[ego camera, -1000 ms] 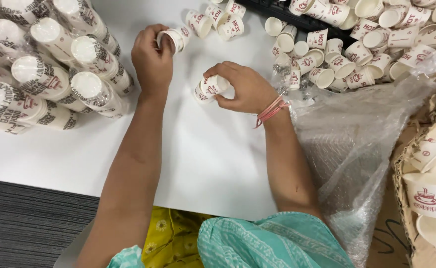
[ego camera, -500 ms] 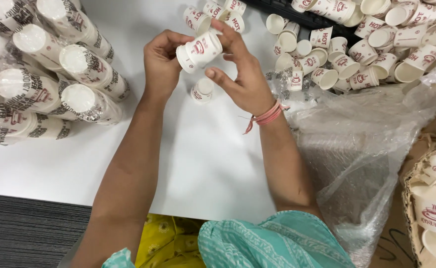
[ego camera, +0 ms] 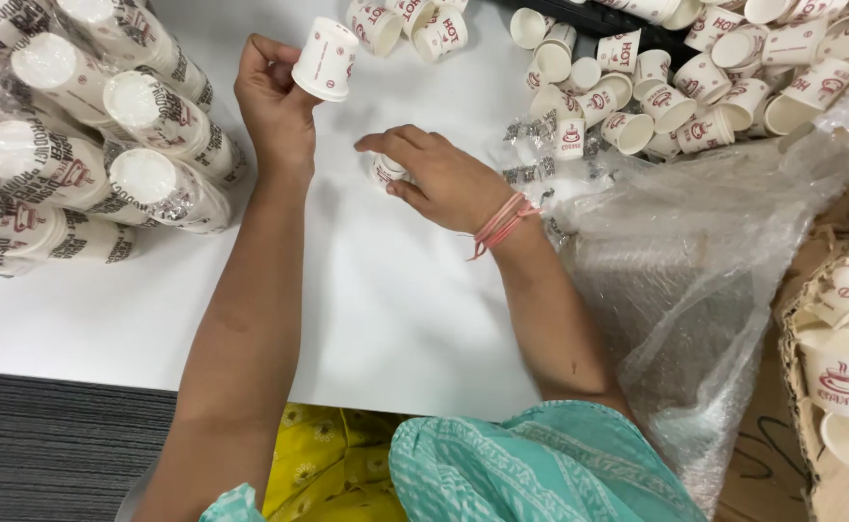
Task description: Stacking and arranging small paper cups on a white table.
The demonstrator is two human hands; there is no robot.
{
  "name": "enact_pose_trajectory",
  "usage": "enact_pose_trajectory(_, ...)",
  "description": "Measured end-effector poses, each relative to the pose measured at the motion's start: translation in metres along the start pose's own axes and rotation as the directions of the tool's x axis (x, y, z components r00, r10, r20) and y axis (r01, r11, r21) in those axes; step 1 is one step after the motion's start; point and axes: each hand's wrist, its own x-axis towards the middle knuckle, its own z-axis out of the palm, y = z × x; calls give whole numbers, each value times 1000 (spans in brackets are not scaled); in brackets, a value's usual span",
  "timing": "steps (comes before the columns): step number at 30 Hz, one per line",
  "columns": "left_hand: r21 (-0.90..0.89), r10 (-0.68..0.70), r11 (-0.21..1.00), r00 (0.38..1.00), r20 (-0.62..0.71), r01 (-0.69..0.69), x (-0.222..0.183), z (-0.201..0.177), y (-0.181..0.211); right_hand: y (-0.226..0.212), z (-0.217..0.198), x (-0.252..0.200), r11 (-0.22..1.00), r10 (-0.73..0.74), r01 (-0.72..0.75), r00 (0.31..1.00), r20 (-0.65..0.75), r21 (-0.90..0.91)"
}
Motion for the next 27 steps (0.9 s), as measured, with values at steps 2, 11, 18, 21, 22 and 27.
enact_pose_trajectory(2, 17, 30, 999, 999, 32, -31, -3, 6, 5, 6, -6, -5, 999, -13, 15, 999, -43, 35)
enact_pose_trajectory(11, 44, -44, 998, 959, 281, 33, -22, 14, 10, 1, 10, 0, 941, 93, 57, 904, -417, 333)
enact_pose_trajectory(18, 175, -65, 984, 974, 218, 27, -16, 19, 24, 15, -5, -6, 795, 142, 217, 840, -523, 566)
enact_pose_trajectory(21, 51, -51, 998, 992, 113, 46, -9, 18, 25, -4, -35, -14, 934, 54, 114, 891, -451, 338)
enact_pose_trajectory(22, 51, -52, 998, 992, 115, 46, -8, 14, 22, -2, -28, -13, 934, 56, 113, 890, -453, 338)
enact_pose_trajectory(27, 56, -70, 996, 994, 87, 65, -10, 14, 24, -10, -7, -2, 996, -51, 49, 998, -26, -71)
